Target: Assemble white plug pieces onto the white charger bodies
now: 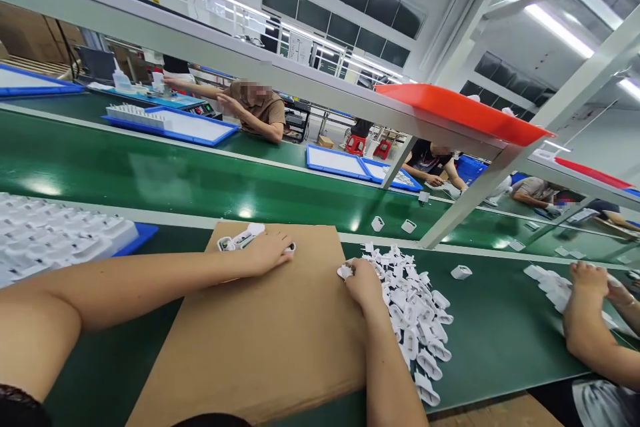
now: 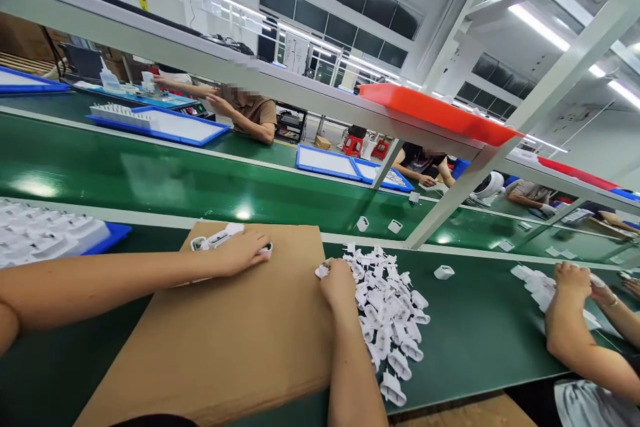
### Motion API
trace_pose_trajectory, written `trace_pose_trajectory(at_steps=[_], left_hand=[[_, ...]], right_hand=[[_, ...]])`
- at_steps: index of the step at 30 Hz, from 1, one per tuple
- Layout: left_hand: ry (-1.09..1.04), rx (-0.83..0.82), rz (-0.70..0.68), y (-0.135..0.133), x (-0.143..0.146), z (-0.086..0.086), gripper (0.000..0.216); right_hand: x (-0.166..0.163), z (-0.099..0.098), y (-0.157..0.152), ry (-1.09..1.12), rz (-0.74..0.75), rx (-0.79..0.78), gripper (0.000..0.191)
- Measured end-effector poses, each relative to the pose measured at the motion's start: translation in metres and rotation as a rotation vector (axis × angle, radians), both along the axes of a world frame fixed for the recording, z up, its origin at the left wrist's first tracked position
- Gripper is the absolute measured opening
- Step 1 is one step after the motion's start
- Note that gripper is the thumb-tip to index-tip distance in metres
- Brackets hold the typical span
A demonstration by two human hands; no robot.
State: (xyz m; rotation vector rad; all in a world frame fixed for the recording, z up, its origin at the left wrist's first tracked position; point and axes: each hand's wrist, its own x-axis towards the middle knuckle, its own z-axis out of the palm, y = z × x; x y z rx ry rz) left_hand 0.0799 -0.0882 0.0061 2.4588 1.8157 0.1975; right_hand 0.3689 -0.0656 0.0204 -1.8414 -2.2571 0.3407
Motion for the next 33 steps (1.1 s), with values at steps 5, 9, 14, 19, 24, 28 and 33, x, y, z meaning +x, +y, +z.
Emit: trace_pose_trajectory(at_steps=[5,9,14,19,24,28,33], left_hand=[[0.064,0.064,0.05,-0.003,-0.021,0.013,0.021],[0.038,0.118,0.001,-0.013,0.006,0.034,0.015],[-0.208,-0.112,0.028,-0.026,0.054,0.018,0.019],[-0.663,-0.139,0.021,-0.028,0.059,-0.025,0.04],[-0.905,-0.184,0.101,-0.027,0.053,-0.042,0.052],[-0.988,-0.212,0.118,-0.025,0.053,-0.042,0.054],[-1.054,-0.219,0.111,-0.026,0.052,-0.037,0.053]], right_hand=[[0.0,-0.003,0.001,0.152,0.0,0.039,0.025],[-0.005,-0.008,0.004,0.509,-0.01,0.071,0.028],[-0.015,-0.013,0.007,0.972,0.014,-0.036,0.038],[-0.022,-0.024,0.013,1.164,-0.017,-0.228,0.04],[-0.031,-0.024,0.005,1.104,0.025,-0.233,0.039],[-0.039,-0.012,-0.012,0.705,0.182,0.07,0.025],[-0.048,-0.003,-0.026,0.21,0.396,0.29,0.034]])
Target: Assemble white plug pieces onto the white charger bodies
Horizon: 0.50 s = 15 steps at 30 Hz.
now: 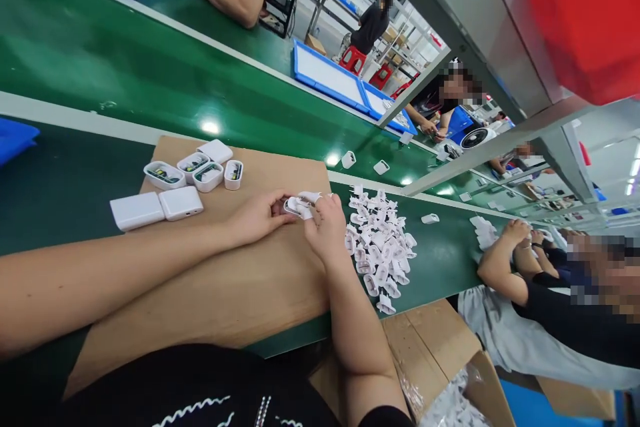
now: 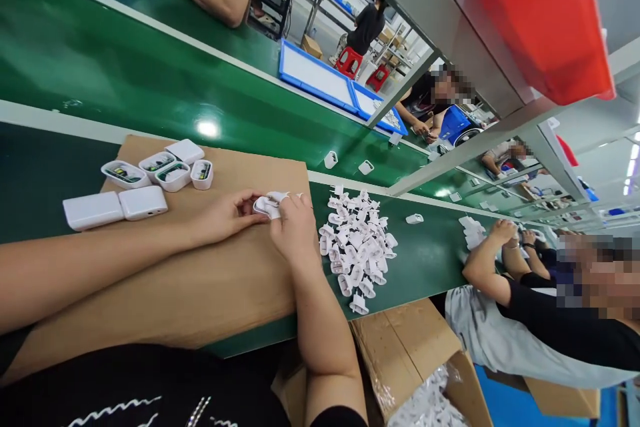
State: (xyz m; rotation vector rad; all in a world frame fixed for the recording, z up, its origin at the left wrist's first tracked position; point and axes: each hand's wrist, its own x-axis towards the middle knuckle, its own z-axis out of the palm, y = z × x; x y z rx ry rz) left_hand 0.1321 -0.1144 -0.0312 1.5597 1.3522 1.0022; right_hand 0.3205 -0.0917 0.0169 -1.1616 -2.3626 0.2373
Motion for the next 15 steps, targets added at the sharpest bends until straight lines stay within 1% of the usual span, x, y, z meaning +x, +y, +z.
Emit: trace_pose_trajectory(at_steps=[3,7,13,15], left_hand=[[-0.008,0.009,0.003,-0.001,0.0,0.002,0.052],[-0.006,0.038,-0.002,-0.001,0.0,0.001,0.053],[-0.012,0.056,0.004,0.0,0.0,-0.001,0.06],[0.006,0.08,-0.012,0.0,0.0,-0.001,0.052]], right_hand=[[-0.004,-0.003,0.001,-0.001,0.039,0.062,0.031],[-0.007,-0.007,0.003,-0.013,0.075,0.09,0.029],[-0.01,-0.005,0.001,-0.134,0.064,0.173,0.022],[-0.012,-0.002,0.0,-0.141,0.044,0.163,0.022]])
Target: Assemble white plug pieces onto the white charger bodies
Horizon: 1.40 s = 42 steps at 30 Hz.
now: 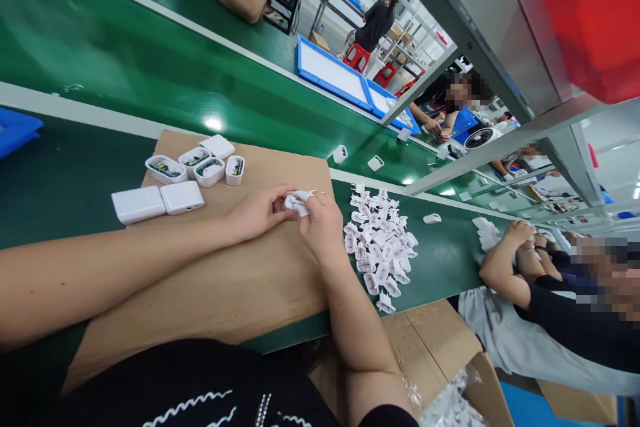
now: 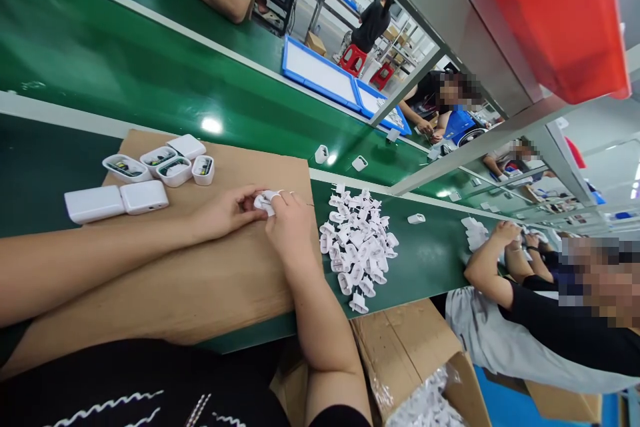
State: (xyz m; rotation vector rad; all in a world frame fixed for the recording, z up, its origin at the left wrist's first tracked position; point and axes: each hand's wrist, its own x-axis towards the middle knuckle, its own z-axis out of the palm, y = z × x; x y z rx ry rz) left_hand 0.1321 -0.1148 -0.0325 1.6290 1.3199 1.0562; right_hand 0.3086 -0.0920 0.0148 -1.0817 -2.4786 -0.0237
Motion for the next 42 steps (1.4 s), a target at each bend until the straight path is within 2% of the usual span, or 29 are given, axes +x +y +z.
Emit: trace_pose_trajectory(at_steps=[3,7,10,12,14,16,18,21,24,27,28,30,31,33,35,36,39,42], left_hand=[[0.105,0.098,-0.021,-0.001,0.0,-0.002,0.035],[0.301,0.166,-0.033,-0.001,-0.001,0.004,0.029],[0.418,0.049,-0.082,0.004,-0.003,0.025,0.027],[0.526,-0.073,-0.116,0.017,-0.006,0.044,0.024],[0.625,-0.109,-0.088,0.04,-0.011,0.062,0.024],[0.706,-0.093,0.013,0.072,-0.021,0.075,0.028],[0.769,-0.128,0.15,0.107,-0.034,0.079,0.033],[0.817,-0.198,0.312,0.149,-0.058,0.075,0.04],[0.841,-0.246,0.372,0.17,-0.079,0.069,0.049],[0.872,-0.294,0.442,0.173,-0.086,0.072,0.07],[0.897,-0.249,0.487,0.173,-0.085,0.074,0.081],[0.967,-0.026,0.512,0.171,-0.076,0.077,0.096],[1.002,0.107,0.459,0.17,-0.069,0.077,0.098],[1.044,0.272,0.219,0.172,-0.053,0.075,0.101],[1.028,0.221,-0.034,0.176,-0.037,0.07,0.104],[1.01,0.167,-0.113,0.179,-0.031,0.068,0.105],[0.966,0.064,-0.181,0.186,-0.022,0.065,0.086],[0.965,0.055,-0.16,0.185,-0.024,0.072,0.051]], right_hand=[[-0.004,0.005,-0.002,0.012,-0.046,-0.057,0.025],[-0.005,0.003,-0.001,0.113,-0.096,-0.179,0.029],[0.002,-0.007,0.008,0.32,-0.041,-0.34,0.027],[0.013,-0.011,0.019,0.425,-0.061,-0.391,0.035],[0.027,-0.013,0.031,0.362,-0.244,-0.31,0.042],[0.041,-0.011,0.041,0.136,-0.523,-0.218,0.039],[0.053,-0.009,0.048,-0.108,-0.734,-0.235,0.033],[0.066,-0.008,0.052,-0.237,-0.817,-0.289,0.033],[0.074,-0.008,0.054,-0.155,-0.81,-0.29,0.033],[0.078,-0.007,0.054,-0.04,-0.781,-0.285,0.03],[0.079,-0.006,0.054,0.01,-0.759,-0.263,0.032],[0.076,-0.006,0.052,0.154,-0.688,-0.213,0.04],[0.073,-0.007,0.05,0.249,-0.629,-0.197,0.044],[0.064,-0.012,0.047,0.46,-0.465,-0.226,0.048],[0.051,-0.019,0.043,0.642,-0.291,-0.337,0.046],[0.045,-0.024,0.041,0.708,-0.218,-0.408,0.044],[0.03,-0.037,0.039,0.82,-0.116,-0.612,0.04],[0.024,-0.044,0.039,0.797,-0.144,-0.67,0.033]])
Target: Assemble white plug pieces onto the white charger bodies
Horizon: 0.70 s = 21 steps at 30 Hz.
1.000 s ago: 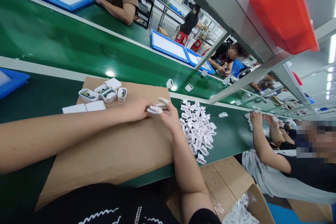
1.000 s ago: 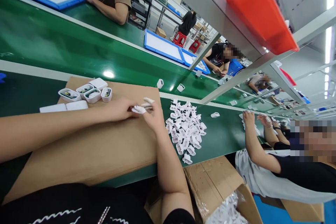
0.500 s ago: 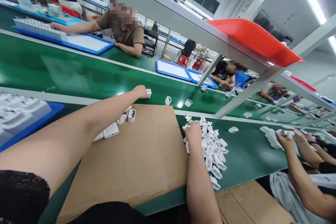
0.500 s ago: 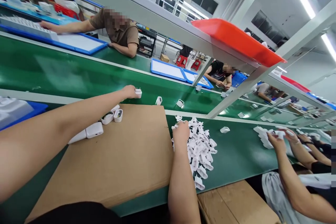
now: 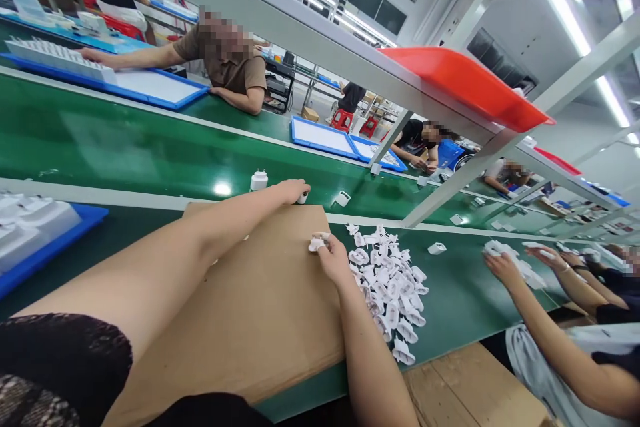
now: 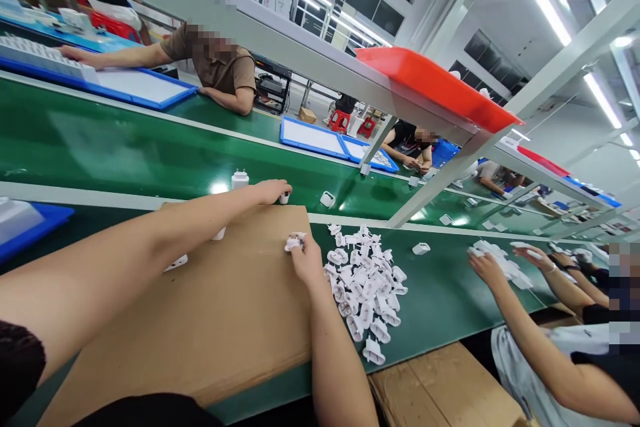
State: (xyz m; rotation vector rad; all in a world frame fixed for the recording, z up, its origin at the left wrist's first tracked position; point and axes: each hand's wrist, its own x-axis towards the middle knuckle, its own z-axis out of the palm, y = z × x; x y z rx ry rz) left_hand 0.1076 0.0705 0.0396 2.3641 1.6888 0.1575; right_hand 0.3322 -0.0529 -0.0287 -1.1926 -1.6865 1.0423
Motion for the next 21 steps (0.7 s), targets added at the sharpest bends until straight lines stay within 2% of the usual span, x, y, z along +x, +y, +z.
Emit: trace_pose_trajectory(at_steps=[2,4,9,12,14,19,21], left_hand=[[0.006,0.006,0.019,-0.008,-0.001,0.008,0.035],[0.011,0.005,0.038,-0.023,0.003,0.013,0.031],[-0.006,-0.087,0.117,-0.095,0.027,0.007,0.024],[-0.104,-0.169,0.163,-0.139,0.039,-0.007,0.022],[-0.249,-0.146,0.172,-0.156,0.044,-0.022,0.026],[-0.782,-0.06,0.137,-0.161,0.045,-0.062,0.036],[-0.927,-0.064,0.145,-0.159,0.044,-0.072,0.041]], right_hand=[[0.001,0.0,0.001,-0.021,-0.002,-0.006,0.029],[0.004,0.004,0.004,0.063,-0.02,-0.049,0.029],[0.013,0.016,0.012,0.338,-0.149,-0.151,0.043],[0.01,0.02,0.01,0.406,-0.148,-0.169,0.05],[0.006,0.021,0.006,0.409,-0.115,-0.162,0.052],[0.0,0.024,-0.002,0.357,-0.068,-0.084,0.046],[0.003,0.028,-0.002,0.323,-0.071,-0.062,0.046]])
